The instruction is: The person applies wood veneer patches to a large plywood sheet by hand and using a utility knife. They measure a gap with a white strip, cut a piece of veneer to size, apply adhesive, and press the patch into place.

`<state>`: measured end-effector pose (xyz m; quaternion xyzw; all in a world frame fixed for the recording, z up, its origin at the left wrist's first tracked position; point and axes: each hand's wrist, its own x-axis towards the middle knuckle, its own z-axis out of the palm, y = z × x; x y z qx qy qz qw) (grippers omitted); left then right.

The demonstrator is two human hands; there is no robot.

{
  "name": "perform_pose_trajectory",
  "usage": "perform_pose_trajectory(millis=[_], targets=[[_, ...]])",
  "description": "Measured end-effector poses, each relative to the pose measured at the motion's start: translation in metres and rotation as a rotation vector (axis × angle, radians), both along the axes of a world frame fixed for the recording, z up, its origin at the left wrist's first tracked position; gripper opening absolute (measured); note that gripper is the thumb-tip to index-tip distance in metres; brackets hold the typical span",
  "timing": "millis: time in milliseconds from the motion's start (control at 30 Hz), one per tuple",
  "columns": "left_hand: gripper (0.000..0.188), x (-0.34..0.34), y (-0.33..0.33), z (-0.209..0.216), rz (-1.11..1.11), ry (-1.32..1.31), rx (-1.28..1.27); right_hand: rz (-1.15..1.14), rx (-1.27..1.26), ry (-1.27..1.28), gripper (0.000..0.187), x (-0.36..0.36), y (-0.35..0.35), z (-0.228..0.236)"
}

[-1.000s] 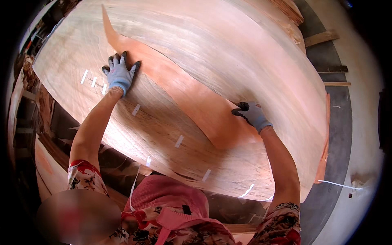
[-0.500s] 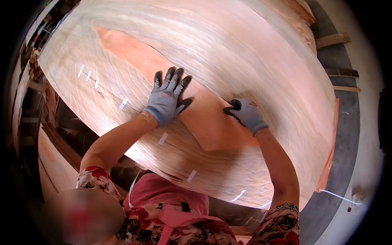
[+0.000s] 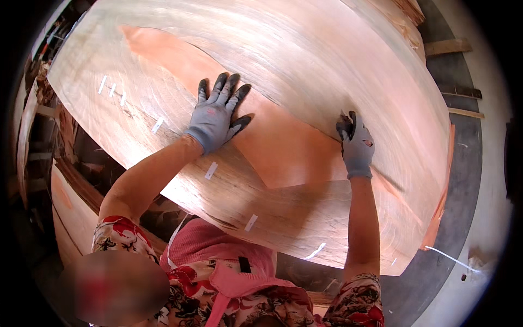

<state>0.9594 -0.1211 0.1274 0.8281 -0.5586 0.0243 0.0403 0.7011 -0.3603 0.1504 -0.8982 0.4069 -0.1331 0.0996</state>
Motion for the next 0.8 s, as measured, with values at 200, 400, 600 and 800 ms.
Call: perform_pose_trajectory(millis=[200, 400, 600, 800], targets=[[0.073, 0.004, 0.003, 0.000, 0.009, 0.010, 0.007, -0.033, -0.112, -0.016, 0.039, 0.008, 0.009, -0.022], [0.076, 0.005, 0.004, -0.004, 0.002, 0.029, -0.047, -0.112, 0.331, 0.045, 0.035, 0.003, 0.046, -0.001], [0.080, 0.003, 0.002, -0.008, 0.018, 0.088, -0.148, 0.031, 0.076, 0.078, 0.028, -0.016, 0.049, -0.005], [0.084, 0.002, 0.002, -0.007, 0.037, 0.028, -0.076, 0.238, -0.046, -0.023, 0.033, -0.023, 0.132, 0.041]])
